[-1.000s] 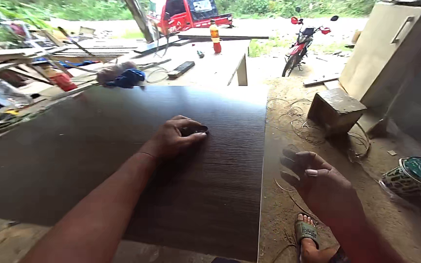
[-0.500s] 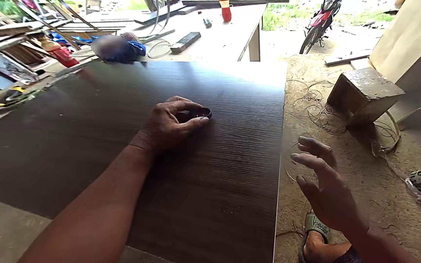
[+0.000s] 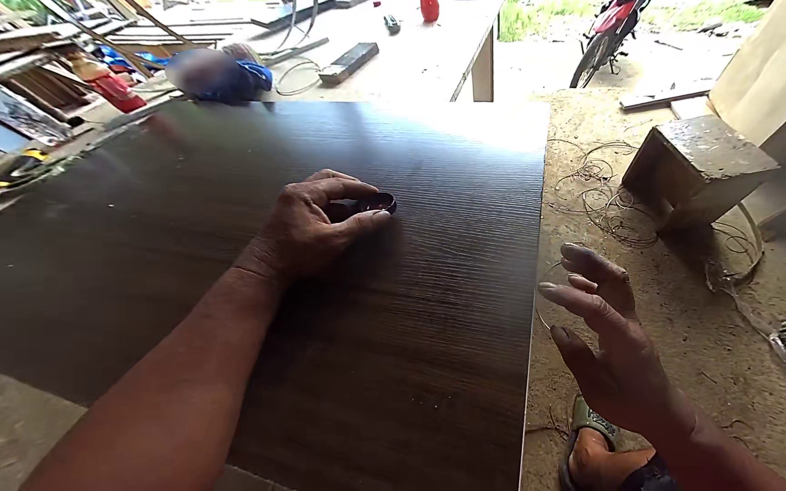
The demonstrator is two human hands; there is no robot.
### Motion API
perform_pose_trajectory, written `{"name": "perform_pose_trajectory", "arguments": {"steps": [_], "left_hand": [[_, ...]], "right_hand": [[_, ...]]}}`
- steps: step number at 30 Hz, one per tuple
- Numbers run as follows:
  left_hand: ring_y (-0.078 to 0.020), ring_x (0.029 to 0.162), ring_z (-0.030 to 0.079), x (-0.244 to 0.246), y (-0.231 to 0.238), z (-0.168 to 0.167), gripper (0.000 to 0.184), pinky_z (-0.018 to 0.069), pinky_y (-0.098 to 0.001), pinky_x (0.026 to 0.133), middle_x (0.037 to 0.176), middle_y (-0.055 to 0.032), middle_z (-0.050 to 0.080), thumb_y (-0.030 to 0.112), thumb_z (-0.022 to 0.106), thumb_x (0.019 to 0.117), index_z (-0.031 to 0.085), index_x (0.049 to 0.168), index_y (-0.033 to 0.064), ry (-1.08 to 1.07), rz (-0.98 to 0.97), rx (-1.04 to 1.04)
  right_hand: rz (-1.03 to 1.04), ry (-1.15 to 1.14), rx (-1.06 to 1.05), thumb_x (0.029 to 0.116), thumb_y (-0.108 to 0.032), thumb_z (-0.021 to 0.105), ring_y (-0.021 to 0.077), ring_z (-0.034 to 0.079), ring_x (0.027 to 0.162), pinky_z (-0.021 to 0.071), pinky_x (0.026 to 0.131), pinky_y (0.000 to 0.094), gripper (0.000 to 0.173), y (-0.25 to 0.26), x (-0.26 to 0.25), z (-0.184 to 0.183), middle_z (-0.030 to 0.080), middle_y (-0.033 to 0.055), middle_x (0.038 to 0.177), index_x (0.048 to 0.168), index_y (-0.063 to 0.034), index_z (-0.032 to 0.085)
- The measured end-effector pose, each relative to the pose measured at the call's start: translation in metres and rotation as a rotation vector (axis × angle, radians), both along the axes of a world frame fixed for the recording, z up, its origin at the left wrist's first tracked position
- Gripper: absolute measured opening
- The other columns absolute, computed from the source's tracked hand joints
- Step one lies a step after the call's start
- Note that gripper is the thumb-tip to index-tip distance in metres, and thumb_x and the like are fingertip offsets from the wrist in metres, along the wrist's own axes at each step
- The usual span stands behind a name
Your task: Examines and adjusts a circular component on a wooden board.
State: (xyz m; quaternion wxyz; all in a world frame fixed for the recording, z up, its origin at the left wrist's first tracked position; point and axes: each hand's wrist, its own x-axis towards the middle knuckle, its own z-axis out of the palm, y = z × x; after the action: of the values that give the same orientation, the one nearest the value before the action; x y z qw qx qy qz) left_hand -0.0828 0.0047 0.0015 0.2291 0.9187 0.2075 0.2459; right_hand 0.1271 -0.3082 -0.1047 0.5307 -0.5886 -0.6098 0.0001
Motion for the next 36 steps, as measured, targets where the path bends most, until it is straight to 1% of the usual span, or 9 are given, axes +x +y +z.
{"name": "perform_pose_trajectory", "arguments": {"steps": [4,7,10,17,22,25,29,34,36], "left_hand": [[-0.0055,0.099,0.069,-0.001,0.003,-0.001,0.033,0.0603,-0.0223,0.082,0.121,-0.0022,0.066,0.036,0.075,0.0906,0.074,0.114,0.0125,-0.005,-0.010,-0.002],[-0.0058,0.100,0.069,-0.001,0.002,-0.001,0.034,0.0602,-0.0219,0.084,0.121,-0.0030,0.066,0.035,0.075,0.0902,0.073,0.114,0.0112,-0.012,-0.014,-0.011],[-0.0058,0.103,0.068,-0.001,0.001,0.000,0.036,0.0591,-0.0223,0.085,0.122,-0.0041,0.066,0.036,0.074,0.0903,0.073,0.115,0.0098,-0.003,-0.013,0.003],[-0.0053,0.101,0.068,-0.001,0.002,0.000,0.037,0.0594,-0.0220,0.084,0.122,-0.0037,0.066,0.037,0.075,0.0901,0.073,0.115,0.0105,0.001,-0.011,0.012],[-0.0056,0.103,0.068,-0.001,0.000,0.001,0.037,0.0591,-0.0221,0.086,0.122,-0.0040,0.066,0.037,0.075,0.0901,0.073,0.116,0.0098,0.004,-0.005,0.010],[-0.0050,0.101,0.068,-0.002,0.002,0.000,0.036,0.0598,-0.0215,0.084,0.122,-0.0037,0.066,0.036,0.075,0.0903,0.073,0.115,0.0100,-0.002,-0.011,0.005],[-0.0054,0.101,0.068,-0.002,0.003,0.000,0.036,0.0599,-0.0215,0.084,0.122,-0.0035,0.066,0.036,0.075,0.0906,0.073,0.115,0.0104,-0.003,-0.019,-0.009],[-0.0049,0.103,0.067,-0.001,0.002,0.001,0.036,0.0591,-0.0214,0.085,0.122,-0.0036,0.066,0.037,0.074,0.0909,0.073,0.115,0.0105,0.008,-0.011,0.002],[-0.0052,0.103,0.068,-0.001,0.001,0.001,0.035,0.0594,-0.0213,0.084,0.123,-0.0041,0.066,0.036,0.075,0.0909,0.073,0.115,0.0100,0.008,-0.009,-0.003]], "right_hand": [[0.001,0.001,-0.017,0.0983,-0.017,0.055,0.0288,0.042,0.145,0.0503,0.111,0.0503,0.040,0.000,-0.001,0.001,0.034,0.0117,0.162,0.137,-0.0225,0.064],[0.017,0.011,-0.008,0.0986,-0.018,0.054,0.0319,0.037,0.149,0.0469,0.114,0.0521,0.037,-0.001,-0.001,0.001,0.035,0.0130,0.161,0.134,-0.0230,0.067],[0.042,0.035,0.038,0.0994,-0.017,0.054,0.0334,0.036,0.148,0.0436,0.116,0.0536,0.033,-0.006,-0.003,0.005,0.038,0.0137,0.159,0.129,-0.0214,0.069],[-0.012,-0.006,-0.026,0.0991,-0.019,0.054,0.0307,0.039,0.147,0.0493,0.112,0.0511,0.042,-0.005,-0.005,0.003,0.034,0.0129,0.162,0.139,-0.0230,0.063],[-0.014,-0.005,0.009,0.0988,-0.018,0.054,0.0308,0.037,0.148,0.0454,0.115,0.0512,0.033,-0.005,-0.005,0.004,0.038,0.0124,0.160,0.129,-0.0211,0.069],[-0.004,-0.011,0.029,0.0997,-0.019,0.054,0.0316,0.039,0.148,0.0457,0.115,0.0525,0.035,-0.007,-0.005,0.007,0.036,0.0128,0.160,0.133,-0.0202,0.065],[-0.004,-0.045,0.020,0.0989,-0.019,0.054,0.0328,0.038,0.148,0.0466,0.114,0.0529,0.037,-0.007,-0.008,0.004,0.036,0.0143,0.160,0.134,-0.0207,0.066],[0.010,-0.030,0.046,0.0994,-0.017,0.054,0.0313,0.036,0.149,0.0442,0.115,0.0517,0.030,-0.008,-0.011,0.004,0.039,0.0138,0.159,0.124,-0.0203,0.071],[0.006,-0.031,0.060,0.0999,-0.018,0.054,0.0316,0.036,0.149,0.0437,0.116,0.0517,0.029,-0.010,-0.012,0.006,0.038,0.0135,0.159,0.124,-0.0192,0.070]]}}
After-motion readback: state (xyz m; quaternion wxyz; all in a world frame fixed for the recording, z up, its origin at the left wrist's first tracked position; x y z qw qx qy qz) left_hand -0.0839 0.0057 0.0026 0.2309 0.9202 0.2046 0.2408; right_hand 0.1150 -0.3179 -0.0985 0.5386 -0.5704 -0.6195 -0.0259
